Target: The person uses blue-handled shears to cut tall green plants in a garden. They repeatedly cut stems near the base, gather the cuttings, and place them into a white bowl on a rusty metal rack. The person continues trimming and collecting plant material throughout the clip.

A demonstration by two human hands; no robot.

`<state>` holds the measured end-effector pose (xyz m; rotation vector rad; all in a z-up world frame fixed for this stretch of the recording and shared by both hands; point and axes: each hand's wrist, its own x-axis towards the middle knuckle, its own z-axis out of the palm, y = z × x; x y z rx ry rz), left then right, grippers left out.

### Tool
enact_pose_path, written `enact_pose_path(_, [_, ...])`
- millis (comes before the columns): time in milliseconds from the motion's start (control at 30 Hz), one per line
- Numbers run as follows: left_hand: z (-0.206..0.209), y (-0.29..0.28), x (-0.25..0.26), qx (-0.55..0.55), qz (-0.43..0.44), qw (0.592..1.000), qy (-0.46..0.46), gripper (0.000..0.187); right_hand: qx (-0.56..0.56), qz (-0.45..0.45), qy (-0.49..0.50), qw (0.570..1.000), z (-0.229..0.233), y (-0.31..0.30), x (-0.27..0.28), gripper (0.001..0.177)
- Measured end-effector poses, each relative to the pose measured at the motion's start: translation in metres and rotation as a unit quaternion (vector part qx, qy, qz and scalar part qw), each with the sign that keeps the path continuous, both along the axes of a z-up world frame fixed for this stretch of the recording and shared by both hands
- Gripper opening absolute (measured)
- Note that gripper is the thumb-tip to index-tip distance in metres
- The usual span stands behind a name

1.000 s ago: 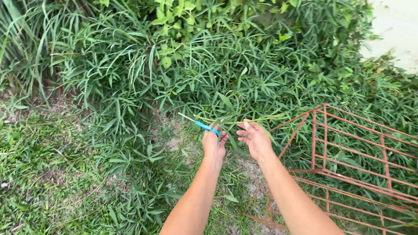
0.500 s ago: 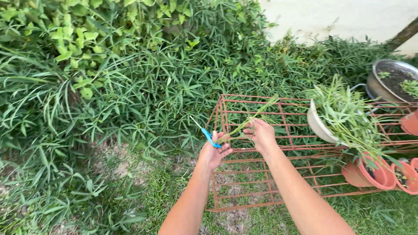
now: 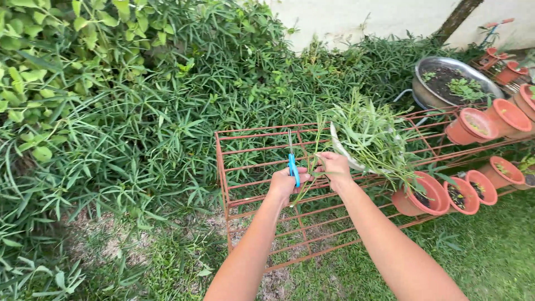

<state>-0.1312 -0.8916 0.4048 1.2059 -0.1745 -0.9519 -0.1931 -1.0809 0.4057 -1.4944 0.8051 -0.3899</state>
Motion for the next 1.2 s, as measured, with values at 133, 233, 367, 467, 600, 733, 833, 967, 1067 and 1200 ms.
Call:
enact_pose_path(133, [0.015, -0.044, -0.020, 0.016, 0.015, 1.000, -0.006, 0.024, 0.031, -0.058, 0.044, 0.997, 0.028, -0.025, -0.024, 0.024])
enact_pose_path(233, [0.024, -0.061, -0.023, 0.021, 0.015, 1.000, -0.007, 0.024, 0.024, -0.085, 0.051, 0.995, 0.036, -0.036, -0.037, 0.027])
enact_pose_path(367, [0.032, -0.070, -0.017, 0.042, 0.020, 0.999, -0.008, 0.025, 0.015, -0.116, 0.034, 0.993, 0.028, -0.045, -0.050, 0.027])
enact_pose_path(467, [0.033, -0.074, -0.011, 0.058, 0.023, 0.997, -0.034, 0.025, 0.004, -0.138, 0.050, 0.989, 0.019, -0.049, -0.058, 0.026])
enact_pose_path(600, [0.024, -0.086, -0.007, 0.055, 0.028, 0.997, -0.052, 0.024, 0.020, -0.159, 0.045, 0.986, 0.008, -0.050, -0.068, 0.028])
enact_pose_path(733, [0.020, -0.105, -0.004, 0.064, 0.039, 0.996, -0.040, 0.023, 0.038, -0.168, 0.035, 0.984, 0.003, -0.063, -0.076, 0.029])
enact_pose_path(833, [0.017, -0.122, -0.002, 0.077, 0.052, 0.995, -0.037, 0.023, 0.044, -0.190, 0.009, 0.981, -0.007, -0.090, -0.080, 0.028])
enact_pose_path(967, [0.008, -0.154, 0.000, 0.070, 0.075, 0.994, -0.027, 0.025, -0.023, -0.184, 0.024, 0.982, -0.031, -0.137, -0.085, 0.026])
enact_pose_path(1067, [0.005, -0.184, 0.005, 0.051, 0.095, 0.994, -0.021, 0.025, -0.091, -0.167, 0.045, 0.981, -0.044, -0.178, -0.075, 0.026])
enact_pose_path(1200, [-0.001, -0.224, 0.004, 0.050, 0.135, 0.990, 0.005, 0.026, -0.235, -0.107, 0.142, 0.956, -0.053, -0.219, -0.060, 0.028])
